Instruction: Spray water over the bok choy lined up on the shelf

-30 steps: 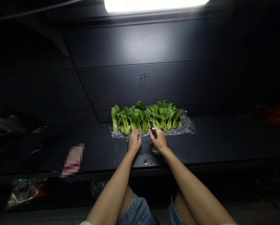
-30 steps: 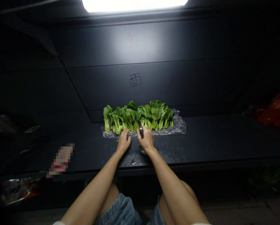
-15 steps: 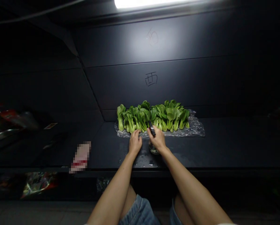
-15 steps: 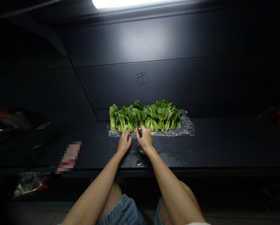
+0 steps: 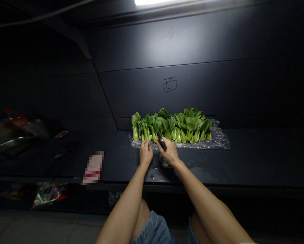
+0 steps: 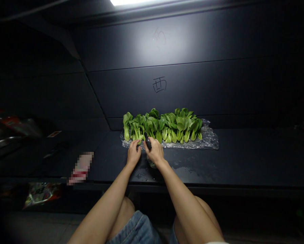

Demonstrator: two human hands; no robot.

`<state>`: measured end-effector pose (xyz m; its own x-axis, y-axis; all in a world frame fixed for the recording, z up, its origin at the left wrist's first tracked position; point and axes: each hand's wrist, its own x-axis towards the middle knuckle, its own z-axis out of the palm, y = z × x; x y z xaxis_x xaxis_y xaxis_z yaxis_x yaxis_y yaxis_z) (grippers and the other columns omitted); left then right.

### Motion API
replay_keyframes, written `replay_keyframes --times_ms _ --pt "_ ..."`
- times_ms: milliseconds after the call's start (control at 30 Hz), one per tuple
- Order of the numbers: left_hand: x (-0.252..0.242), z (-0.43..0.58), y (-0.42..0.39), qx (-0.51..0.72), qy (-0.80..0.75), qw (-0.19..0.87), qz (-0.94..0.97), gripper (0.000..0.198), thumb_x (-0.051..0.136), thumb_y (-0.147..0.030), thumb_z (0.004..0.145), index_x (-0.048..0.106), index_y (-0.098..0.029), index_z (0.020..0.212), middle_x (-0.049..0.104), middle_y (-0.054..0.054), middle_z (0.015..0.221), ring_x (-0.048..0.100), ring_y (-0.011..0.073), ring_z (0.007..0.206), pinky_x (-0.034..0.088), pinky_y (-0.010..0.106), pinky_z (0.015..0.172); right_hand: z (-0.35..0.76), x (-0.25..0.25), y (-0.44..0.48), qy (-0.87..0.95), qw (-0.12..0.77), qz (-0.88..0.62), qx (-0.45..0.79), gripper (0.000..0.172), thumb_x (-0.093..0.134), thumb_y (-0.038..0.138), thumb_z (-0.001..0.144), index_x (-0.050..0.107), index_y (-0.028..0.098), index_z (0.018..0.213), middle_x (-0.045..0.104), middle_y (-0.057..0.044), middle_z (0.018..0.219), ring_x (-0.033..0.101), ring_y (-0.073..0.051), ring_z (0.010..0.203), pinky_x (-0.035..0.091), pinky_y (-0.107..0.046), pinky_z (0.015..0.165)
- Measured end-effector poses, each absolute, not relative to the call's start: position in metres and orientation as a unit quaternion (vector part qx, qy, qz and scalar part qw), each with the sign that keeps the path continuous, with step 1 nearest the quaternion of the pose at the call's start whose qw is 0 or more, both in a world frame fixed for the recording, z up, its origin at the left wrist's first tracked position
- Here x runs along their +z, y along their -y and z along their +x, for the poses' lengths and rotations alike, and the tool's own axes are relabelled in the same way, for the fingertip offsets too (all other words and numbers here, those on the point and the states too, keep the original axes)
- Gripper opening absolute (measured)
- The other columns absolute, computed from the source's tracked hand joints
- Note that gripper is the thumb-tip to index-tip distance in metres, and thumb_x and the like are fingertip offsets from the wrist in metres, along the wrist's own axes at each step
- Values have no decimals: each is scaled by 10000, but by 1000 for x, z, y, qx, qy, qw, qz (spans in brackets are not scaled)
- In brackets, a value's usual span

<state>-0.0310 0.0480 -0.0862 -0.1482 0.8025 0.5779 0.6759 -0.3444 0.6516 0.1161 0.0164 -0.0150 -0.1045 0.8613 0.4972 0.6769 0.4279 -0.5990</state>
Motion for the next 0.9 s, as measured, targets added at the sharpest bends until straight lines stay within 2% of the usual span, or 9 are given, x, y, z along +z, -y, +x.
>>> replay_keyframes --times_ms 267,400,567,900 --pt "-96 -46 -53 491 -604 68 624 412 488 -107 821 609 -132 1214 588 169 1273 549 274 1232 445 463 1087 102 -10 -18 785 387 -456 162 248 499 403 944 607 194 1021 706 -79 975 653 -211 889 458 -275 770" --pt "-100 -48 -55 499 -613 66 609 415 493 -95 816 606 -141 1213 583 161 1284 549 265 1238 444 449 1089 96 -10 -21 788 361 -478 142 250 531 389 930 625 194 1054 713 -81 959 656 -220 872 447 -275 739" --pt "-100 -54 -58 514 -618 61 592 417 486 -73 794 621 -164 1178 606 148 1256 561 268 1218 463 459 1069 91 -10 -26 786 354 -489 134 208 564 380 914 658 214 996 716 -61 901 653 -210 832 433 -262 703" --pt "-111 -67 -65 529 -615 41 583 421 501 -60 756 620 -191 1138 630 117 1184 576 257 1170 477 450 1046 74 -10 -32 802 347 -459 158 270 579 420 920 656 216 1079 727 -71 1002 664 -215 908 457 -274 748"
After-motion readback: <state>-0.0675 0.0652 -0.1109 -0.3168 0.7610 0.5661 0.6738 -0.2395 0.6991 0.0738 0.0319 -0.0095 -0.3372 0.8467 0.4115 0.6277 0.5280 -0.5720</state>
